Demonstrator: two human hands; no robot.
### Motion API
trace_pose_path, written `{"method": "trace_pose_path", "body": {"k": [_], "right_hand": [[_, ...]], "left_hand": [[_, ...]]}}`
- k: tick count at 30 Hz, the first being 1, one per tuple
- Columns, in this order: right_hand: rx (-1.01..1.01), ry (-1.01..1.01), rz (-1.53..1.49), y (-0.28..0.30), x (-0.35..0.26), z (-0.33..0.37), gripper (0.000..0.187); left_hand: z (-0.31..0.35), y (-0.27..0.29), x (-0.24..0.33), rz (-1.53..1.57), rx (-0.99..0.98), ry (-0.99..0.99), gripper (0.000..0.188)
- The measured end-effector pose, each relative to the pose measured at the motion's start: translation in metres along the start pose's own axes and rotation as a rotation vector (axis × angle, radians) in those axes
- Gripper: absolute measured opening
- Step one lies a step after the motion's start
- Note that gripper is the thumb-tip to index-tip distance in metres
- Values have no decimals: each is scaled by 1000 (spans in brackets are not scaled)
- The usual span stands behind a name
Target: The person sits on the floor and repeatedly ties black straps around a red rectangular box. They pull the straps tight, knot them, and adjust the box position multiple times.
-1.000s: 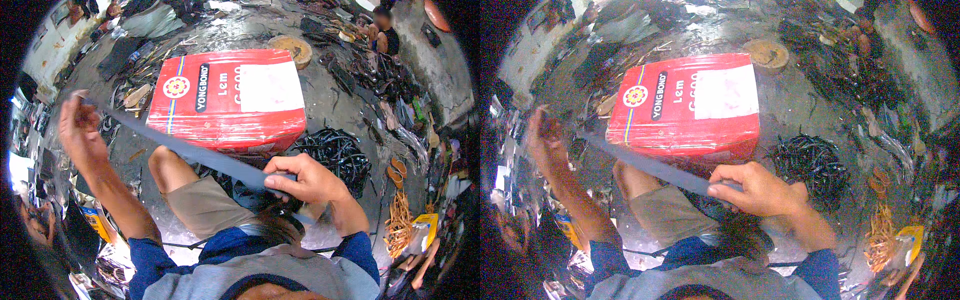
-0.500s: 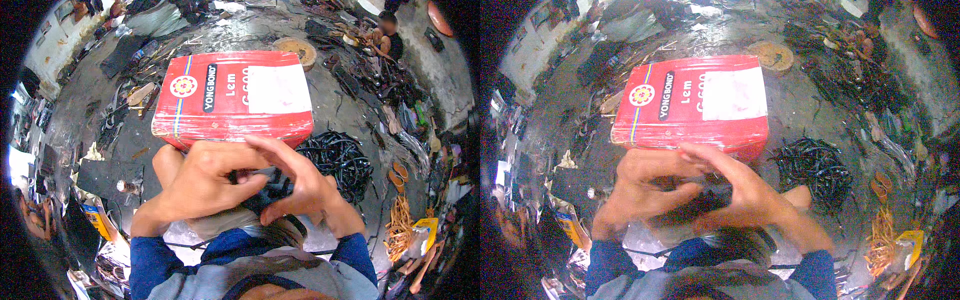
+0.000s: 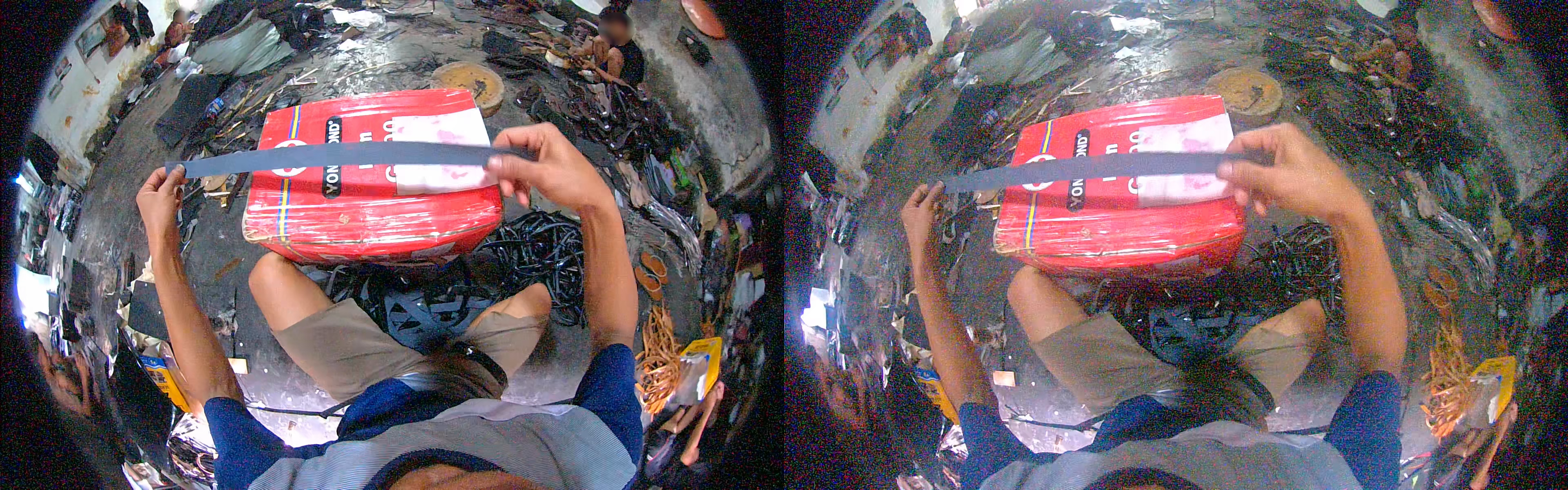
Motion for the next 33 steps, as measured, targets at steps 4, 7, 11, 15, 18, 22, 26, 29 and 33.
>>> {"method": "trace_pose_path", "body": {"k": [4, 7, 11, 15, 18, 22, 26, 29, 33], "right_hand": [[-8, 85, 113, 1, -4, -28, 18], [160, 394, 399, -2, 5, -36, 18], [315, 347, 578, -14, 0, -35, 28], [429, 254, 648, -19, -5, -32, 30], [482, 264, 694, -12, 0, -24, 24], [513, 387, 763, -7, 1, -15, 19], [457, 480, 782, -5, 2, -11, 18], [409, 618, 850, -8, 0, -6, 19], [283, 728, 1045, -13, -8, -7, 21]], "left_hand": [[-9, -14, 0, -860, 43, -303, 24], [49, -79, 77, -858, 231, -723, 42], [145, -204, 179, 52, -333, -784, 45], [204, -288, 176, 125, -781, -531, 41], [215, -311, 163, 138, -810, -475, 32], [220, -310, 158, 191, -691, -531, 20], [222, -309, 163, 160, -654, -607, 17], [224, -307, 161, 178, -621, -638, 15], [223, -307, 157, 210, -629, -644, 19]]}}
Point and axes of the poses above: each hand's wrist, its own z-axis away from the middle knuckle, its own y-axis out of the back of the hand, x = y × z, the point moved 7 cm from there along -z, towards the middle knuckle, and after that the axes turned 7 degrees about x, right-handed, at the moved point
